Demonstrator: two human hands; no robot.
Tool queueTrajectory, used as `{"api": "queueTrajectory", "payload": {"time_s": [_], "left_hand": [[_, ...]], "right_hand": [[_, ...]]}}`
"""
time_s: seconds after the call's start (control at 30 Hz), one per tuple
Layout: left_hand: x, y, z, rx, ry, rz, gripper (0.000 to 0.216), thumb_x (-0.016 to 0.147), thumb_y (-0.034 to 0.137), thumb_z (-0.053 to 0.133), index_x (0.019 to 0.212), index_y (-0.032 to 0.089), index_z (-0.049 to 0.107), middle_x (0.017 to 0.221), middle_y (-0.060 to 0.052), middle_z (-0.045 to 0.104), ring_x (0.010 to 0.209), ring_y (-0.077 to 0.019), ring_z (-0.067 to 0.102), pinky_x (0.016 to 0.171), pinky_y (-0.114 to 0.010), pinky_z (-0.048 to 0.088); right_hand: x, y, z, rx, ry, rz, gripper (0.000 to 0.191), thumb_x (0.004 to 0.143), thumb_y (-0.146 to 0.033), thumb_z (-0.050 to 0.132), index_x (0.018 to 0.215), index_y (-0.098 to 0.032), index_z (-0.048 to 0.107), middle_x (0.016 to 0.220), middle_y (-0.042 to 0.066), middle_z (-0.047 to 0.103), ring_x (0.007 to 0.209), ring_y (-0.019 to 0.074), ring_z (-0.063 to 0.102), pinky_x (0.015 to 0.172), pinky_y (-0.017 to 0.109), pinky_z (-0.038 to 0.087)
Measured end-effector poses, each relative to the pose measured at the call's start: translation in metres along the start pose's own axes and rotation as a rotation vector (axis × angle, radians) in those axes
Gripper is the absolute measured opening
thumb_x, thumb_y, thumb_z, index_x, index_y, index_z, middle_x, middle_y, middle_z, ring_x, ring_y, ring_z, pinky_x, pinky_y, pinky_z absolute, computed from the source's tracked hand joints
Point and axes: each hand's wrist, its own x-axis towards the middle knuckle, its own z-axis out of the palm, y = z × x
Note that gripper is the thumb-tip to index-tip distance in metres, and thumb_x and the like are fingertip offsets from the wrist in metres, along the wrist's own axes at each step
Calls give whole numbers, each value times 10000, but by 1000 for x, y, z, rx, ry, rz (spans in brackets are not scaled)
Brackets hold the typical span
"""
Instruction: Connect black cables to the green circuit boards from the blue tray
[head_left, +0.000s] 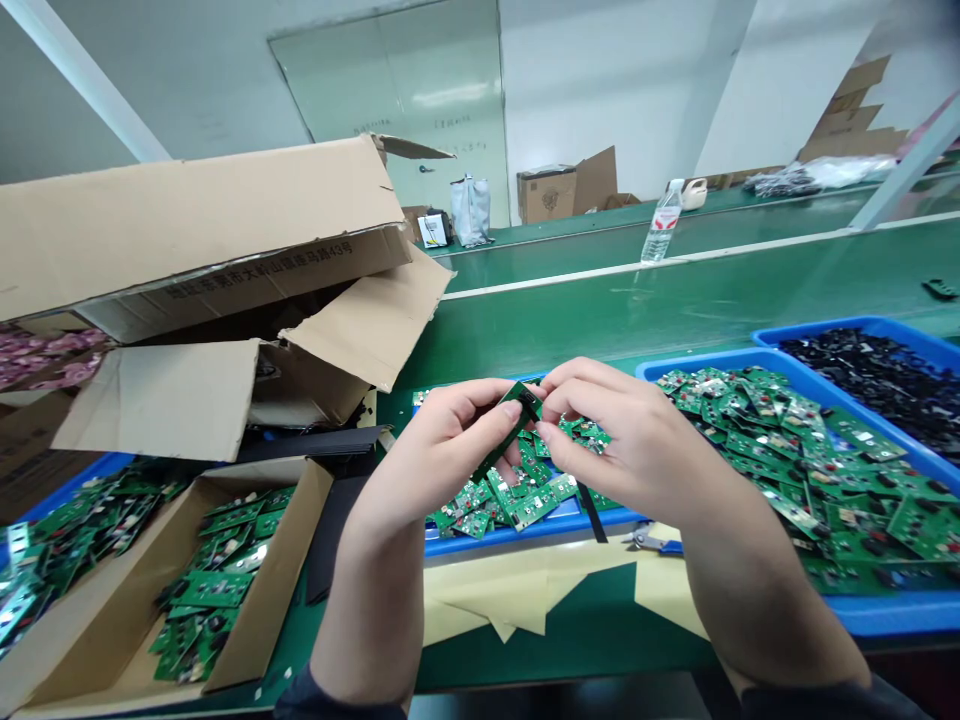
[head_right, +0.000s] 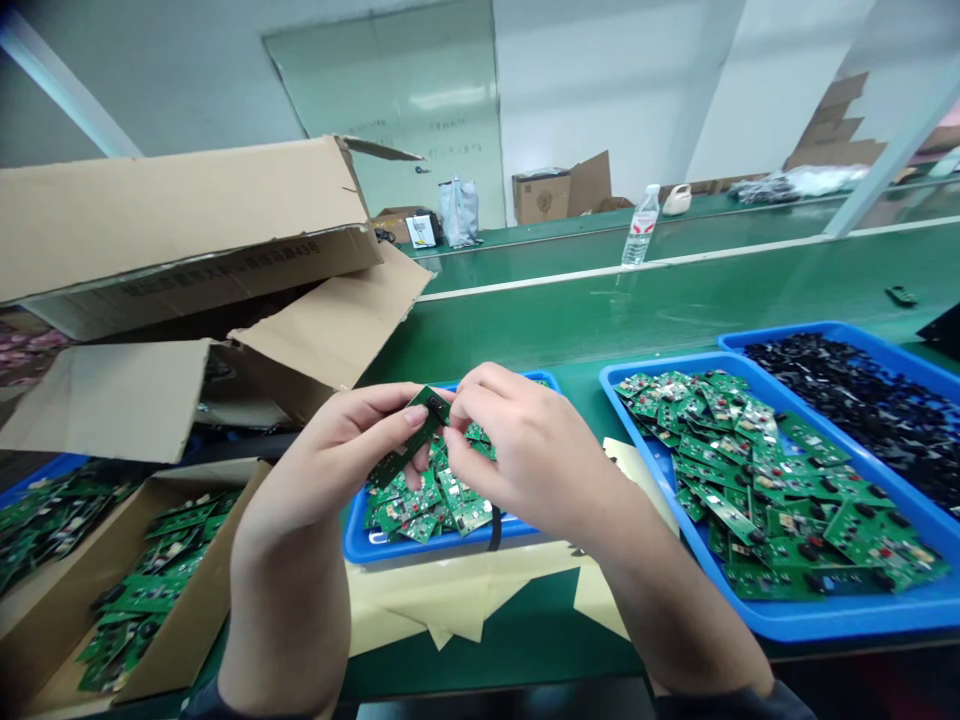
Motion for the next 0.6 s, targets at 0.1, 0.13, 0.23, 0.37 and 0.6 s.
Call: {"api": "queueTrajectory", "payload": {"time_s": [0.1,0.13,0.23,0.37,0.6], "left_hand": [[-1,0,0,-2,7,-6,223,915,237,515,1020,121,674,603,30,577,519,-56,563,525,-144,486],[-1,-1,0,-2,10,-10,226,916,240,515,1024,121,675,600,29,575,518,-57,563,523,-144,486],[0,-2,-1,-3,15,-12,232,917,249,518,1032,124,677,595,28,572,516,-58,558,517,-144,485],[2,-2,0,-4,24,-10,229,915,256,524,1013,124,684,594,27,568,507,-54,545,501,-140,473],[1,-2,1,21,50,4,225,913,263,524,988,128,688,589,32,557,492,-52,524,487,-145,459]], "right_hand": [[0,0,0,7,2,2,131,853,-144,481,738,-182,532,860,68,627,744,169,608,695,312,483],[0,0,0,12,4,2,134,854,-143,479,737,-182,531,857,67,629,747,169,607,699,313,484],[0,0,0,24,4,-5,137,853,-142,480,731,-182,527,844,66,630,753,171,608,700,313,488],[1,0,0,35,23,-14,133,849,-135,484,730,-185,515,811,57,620,768,178,611,700,312,490],[1,0,1,30,36,-31,122,854,-126,484,746,-176,513,782,48,610,754,178,610,694,311,484]]}}
